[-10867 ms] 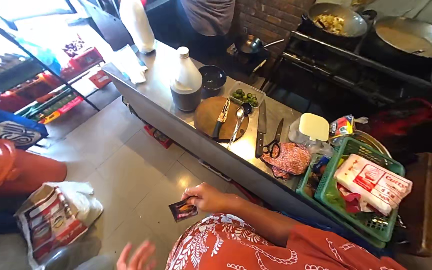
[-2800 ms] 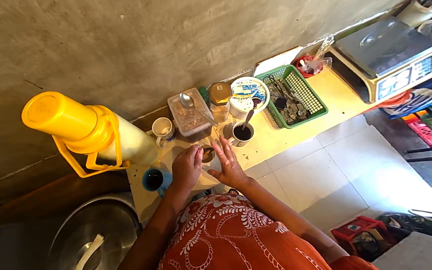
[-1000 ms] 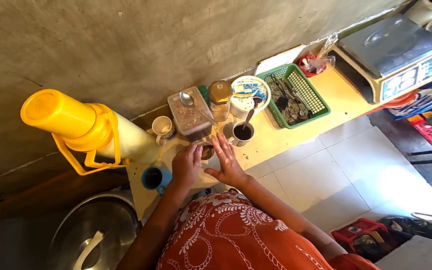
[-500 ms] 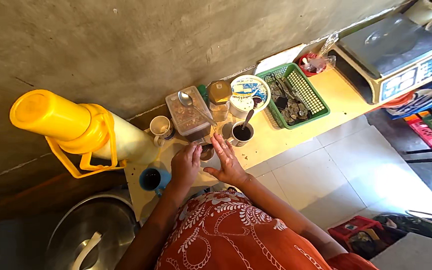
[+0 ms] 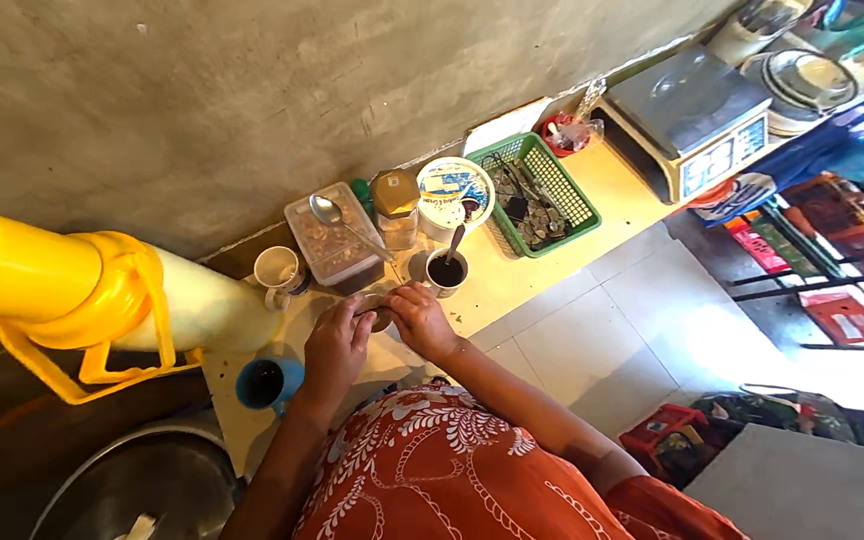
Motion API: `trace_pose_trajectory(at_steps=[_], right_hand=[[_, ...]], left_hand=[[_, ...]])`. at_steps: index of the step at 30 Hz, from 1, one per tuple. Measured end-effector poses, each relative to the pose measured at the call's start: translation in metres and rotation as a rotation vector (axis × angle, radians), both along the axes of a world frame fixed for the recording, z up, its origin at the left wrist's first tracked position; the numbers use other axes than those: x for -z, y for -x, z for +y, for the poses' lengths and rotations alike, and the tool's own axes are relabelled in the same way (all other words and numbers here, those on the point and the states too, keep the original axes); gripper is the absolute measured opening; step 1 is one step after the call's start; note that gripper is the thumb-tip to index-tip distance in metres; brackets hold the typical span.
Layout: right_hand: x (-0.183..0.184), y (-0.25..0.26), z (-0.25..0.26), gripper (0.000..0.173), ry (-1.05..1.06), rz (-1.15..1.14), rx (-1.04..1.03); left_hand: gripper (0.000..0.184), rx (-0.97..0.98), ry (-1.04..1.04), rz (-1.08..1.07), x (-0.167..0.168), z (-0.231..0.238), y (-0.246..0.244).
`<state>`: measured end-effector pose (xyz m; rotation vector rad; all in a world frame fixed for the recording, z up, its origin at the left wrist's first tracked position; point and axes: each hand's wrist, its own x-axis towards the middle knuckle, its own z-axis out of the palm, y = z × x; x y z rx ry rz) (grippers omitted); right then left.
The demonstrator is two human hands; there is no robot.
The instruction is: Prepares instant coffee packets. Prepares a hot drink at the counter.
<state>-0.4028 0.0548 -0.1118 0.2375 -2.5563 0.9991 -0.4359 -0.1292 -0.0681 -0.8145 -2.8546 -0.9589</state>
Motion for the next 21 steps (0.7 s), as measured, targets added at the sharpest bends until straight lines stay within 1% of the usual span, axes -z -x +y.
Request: trace_pose_trajectory(at_steps=[2,3,4,6,8,10,12,16,17,19,21], right_hand=[[-0.003,0.001,0.000,0.017,0.016,-0.007,-0.018],[-0.004,0.001,0.001,0.017,0.029,-0.014,-0.025],[-0.005,0.002,0.002,0.017,0.049,-0.018,-0.029],[-0.008,0.002,0.002,0.018,0.086,-0.005,-0.019],[-0.009,0.002,0.002,0.018,0.126,0.012,0.001],[-0.008,0.002,0.002,0.018,0.130,-0.028,0.000],[-0.008,0.002,0.001,0.019,0.121,-0.115,-0.011],[-0.009,0.001,0.000,0.019,0.179,-0.053,0.024],[-0.008,0.000,0.000,0.020,0.171,-0.070,0.023],[-0.008,-0.002,-0.001,0.021,0.152,-0.126,0.028],[-0.011,-0.005,-0.004,0.021,0.176,-0.076,0.061]], left_hand=[[0.054,-0.017,0.017,-0.021,-0.007,-0.009,-0.004],[0.056,-0.031,-0.004,-0.011,-0.012,-0.016,-0.008],[0.054,-0.052,-0.061,0.021,-0.018,-0.025,-0.014],[0.044,-0.117,-0.265,0.165,-0.028,-0.049,-0.028],[0.036,-0.228,-0.476,0.283,-0.033,-0.076,-0.041],[0.034,-0.350,-0.620,0.346,-0.038,-0.101,-0.047],[0.033,-0.471,-0.720,0.371,-0.038,-0.123,-0.043],[0.030,-0.810,-0.939,0.214,-0.039,-0.144,-0.029],[0.032,-0.874,-0.986,0.174,-0.039,-0.147,-0.024],[0.037,-0.947,-1.057,0.094,-0.038,-0.151,-0.014],[0.048,-0.933,-1.105,-0.019,-0.035,-0.155,-0.007]])
